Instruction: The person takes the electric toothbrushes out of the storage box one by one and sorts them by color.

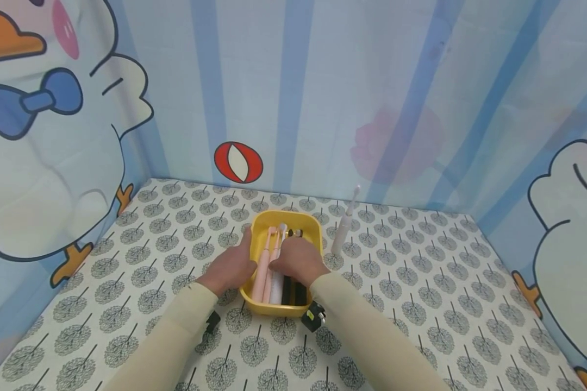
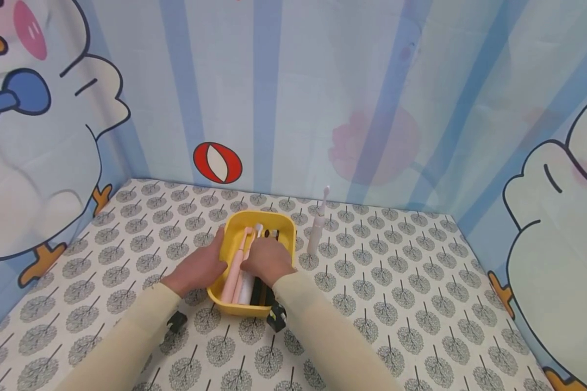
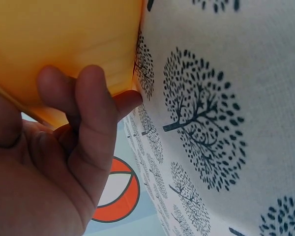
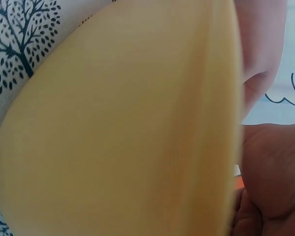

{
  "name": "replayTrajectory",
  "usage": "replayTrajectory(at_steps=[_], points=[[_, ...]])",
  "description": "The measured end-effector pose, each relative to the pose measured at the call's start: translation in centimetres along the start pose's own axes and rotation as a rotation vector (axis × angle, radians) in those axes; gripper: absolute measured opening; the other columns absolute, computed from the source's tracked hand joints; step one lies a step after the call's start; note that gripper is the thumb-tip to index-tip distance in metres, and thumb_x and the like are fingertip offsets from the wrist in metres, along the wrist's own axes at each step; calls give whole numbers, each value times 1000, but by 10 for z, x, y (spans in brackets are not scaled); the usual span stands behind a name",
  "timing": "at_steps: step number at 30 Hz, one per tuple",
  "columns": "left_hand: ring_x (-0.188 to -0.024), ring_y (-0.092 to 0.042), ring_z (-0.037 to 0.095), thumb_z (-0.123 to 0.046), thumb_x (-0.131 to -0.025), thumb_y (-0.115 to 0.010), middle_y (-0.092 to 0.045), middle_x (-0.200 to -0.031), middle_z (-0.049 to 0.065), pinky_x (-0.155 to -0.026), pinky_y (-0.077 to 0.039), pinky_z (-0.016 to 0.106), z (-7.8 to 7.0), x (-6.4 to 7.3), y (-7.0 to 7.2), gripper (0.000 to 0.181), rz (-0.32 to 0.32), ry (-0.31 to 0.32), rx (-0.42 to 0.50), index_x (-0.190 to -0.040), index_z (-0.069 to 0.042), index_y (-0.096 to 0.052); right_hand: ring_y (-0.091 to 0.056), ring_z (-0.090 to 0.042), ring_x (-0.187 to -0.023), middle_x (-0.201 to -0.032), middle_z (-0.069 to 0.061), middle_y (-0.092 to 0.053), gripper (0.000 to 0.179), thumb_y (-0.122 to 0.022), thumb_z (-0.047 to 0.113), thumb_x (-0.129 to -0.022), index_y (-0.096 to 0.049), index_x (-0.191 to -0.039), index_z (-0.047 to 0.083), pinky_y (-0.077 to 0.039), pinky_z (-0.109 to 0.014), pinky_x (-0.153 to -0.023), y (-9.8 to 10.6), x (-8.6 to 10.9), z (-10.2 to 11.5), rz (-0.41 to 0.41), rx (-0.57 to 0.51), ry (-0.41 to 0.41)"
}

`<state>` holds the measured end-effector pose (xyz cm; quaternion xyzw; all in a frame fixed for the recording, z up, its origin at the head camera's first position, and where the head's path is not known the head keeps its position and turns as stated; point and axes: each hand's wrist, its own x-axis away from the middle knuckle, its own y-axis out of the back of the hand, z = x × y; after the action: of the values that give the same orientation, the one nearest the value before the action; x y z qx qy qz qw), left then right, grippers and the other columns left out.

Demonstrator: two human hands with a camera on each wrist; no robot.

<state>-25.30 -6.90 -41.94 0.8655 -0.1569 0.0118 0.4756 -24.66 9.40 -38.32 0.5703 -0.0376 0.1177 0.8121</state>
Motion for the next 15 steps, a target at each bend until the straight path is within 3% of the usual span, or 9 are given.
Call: replayTrajectory(at_steps=[15], points=[[-56, -54, 20, -17, -93, -49, -56, -74, 10, -53, -46, 33, 0, 0, 0, 88, 11, 5, 11, -154, -7, 13, -58, -14, -46, -61, -5, -64, 28, -67, 31, -87, -61, -69, 10, -47, -27, -46, 0, -1, 2, 40, -5, -47]])
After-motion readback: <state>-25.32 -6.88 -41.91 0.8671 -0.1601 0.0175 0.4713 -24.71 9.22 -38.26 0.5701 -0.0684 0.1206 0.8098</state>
